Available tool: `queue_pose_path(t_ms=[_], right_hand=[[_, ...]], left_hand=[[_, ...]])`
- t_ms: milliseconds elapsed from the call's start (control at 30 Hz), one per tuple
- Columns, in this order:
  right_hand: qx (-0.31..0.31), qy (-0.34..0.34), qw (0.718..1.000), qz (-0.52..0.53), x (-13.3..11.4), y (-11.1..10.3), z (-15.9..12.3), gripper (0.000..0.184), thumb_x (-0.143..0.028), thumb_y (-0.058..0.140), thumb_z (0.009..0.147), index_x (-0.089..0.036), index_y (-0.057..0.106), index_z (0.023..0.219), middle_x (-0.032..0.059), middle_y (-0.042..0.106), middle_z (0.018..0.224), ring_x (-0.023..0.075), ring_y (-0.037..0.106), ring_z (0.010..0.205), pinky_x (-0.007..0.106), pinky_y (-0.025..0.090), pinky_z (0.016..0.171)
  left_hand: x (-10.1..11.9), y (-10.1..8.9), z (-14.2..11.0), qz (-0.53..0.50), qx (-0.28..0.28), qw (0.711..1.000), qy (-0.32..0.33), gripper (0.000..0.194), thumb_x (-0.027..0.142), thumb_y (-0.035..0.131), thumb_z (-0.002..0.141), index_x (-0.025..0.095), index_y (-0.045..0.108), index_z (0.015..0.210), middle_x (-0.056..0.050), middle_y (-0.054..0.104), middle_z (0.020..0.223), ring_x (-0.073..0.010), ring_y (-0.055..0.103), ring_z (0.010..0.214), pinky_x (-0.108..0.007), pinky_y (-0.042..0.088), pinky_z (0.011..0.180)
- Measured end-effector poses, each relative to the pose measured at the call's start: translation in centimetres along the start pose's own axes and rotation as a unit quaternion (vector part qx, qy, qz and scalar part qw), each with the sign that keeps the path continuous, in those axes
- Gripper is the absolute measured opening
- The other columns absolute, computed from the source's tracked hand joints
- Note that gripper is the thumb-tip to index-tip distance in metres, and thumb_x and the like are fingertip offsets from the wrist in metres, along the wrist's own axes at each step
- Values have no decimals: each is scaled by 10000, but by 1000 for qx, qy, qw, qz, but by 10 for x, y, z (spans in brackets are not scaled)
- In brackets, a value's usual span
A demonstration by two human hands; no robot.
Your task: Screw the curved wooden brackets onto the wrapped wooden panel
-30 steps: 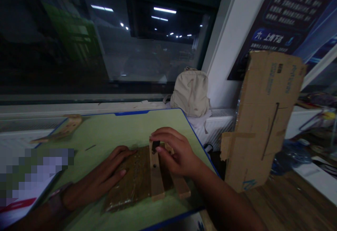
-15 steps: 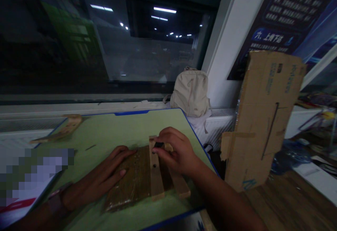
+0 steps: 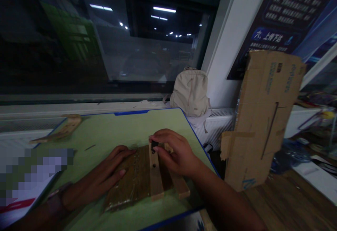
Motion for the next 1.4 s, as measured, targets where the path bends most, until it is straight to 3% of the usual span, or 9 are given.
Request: queue_pose_path(t_ms=[367, 700, 900, 1100, 1400], right_hand=[[36, -19, 997, -62, 1, -5, 0, 275, -153, 704, 842, -242, 563, 1060, 31, 629, 834, 174, 628, 755, 303, 536, 632], [77, 20, 995, -65, 8, -6, -10, 283, -231, 756, 812, -251, 499, 928, 12, 608, 794, 170, 620, 703, 297, 520, 616], [73, -6, 992, -100, 4, -6, -7, 274, -258, 749, 817, -251, 478, 854, -17, 575, 694, 161, 598, 624, 281, 494, 570], [66, -40, 988, -136, -3, -8, 2, 215, -323, 735, 854, -223, 582, 966, 27, 643, 751, 174, 633, 675, 288, 519, 599], [24, -17, 996, -81, -4, -6, 8, 245, -129, 622, 911, -208, 663, 1139, 70, 717, 924, 170, 685, 860, 288, 581, 752]], left_hand=[[2, 0, 1, 4, -4, 1000, 7, 500, 349, 381, 1045, 366, 250, 1527, -75, 437, 1355, -257, 497, 1238, -464, 475, 1064], [2, 0, 0, 1, -7, 1000, 2, 505, 341, 378, 1047, 331, 267, 1540, -86, 451, 1359, -245, 503, 1237, -427, 475, 1071], [5, -2, 2, 7, 1, 1000, 9, 518, 343, 382, 1045, 335, 262, 1549, -93, 478, 1350, -261, 511, 1234, -446, 481, 1068], [3, -1, 1, 6, 2, 1000, 7, 509, 339, 390, 1043, 341, 282, 1540, -91, 480, 1348, -264, 509, 1233, -451, 483, 1064], [0, 1, 1, -1, -2, 1000, 1, 510, 342, 394, 1045, 369, 256, 1535, -75, 454, 1366, -254, 497, 1249, -445, 467, 1078]])
Point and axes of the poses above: each hand's wrist, its own z-axis towards the middle knuckle, its own y-axis out of the palm, x = y × z, the point moved 5 cm from there along z, towards the middle knuckle
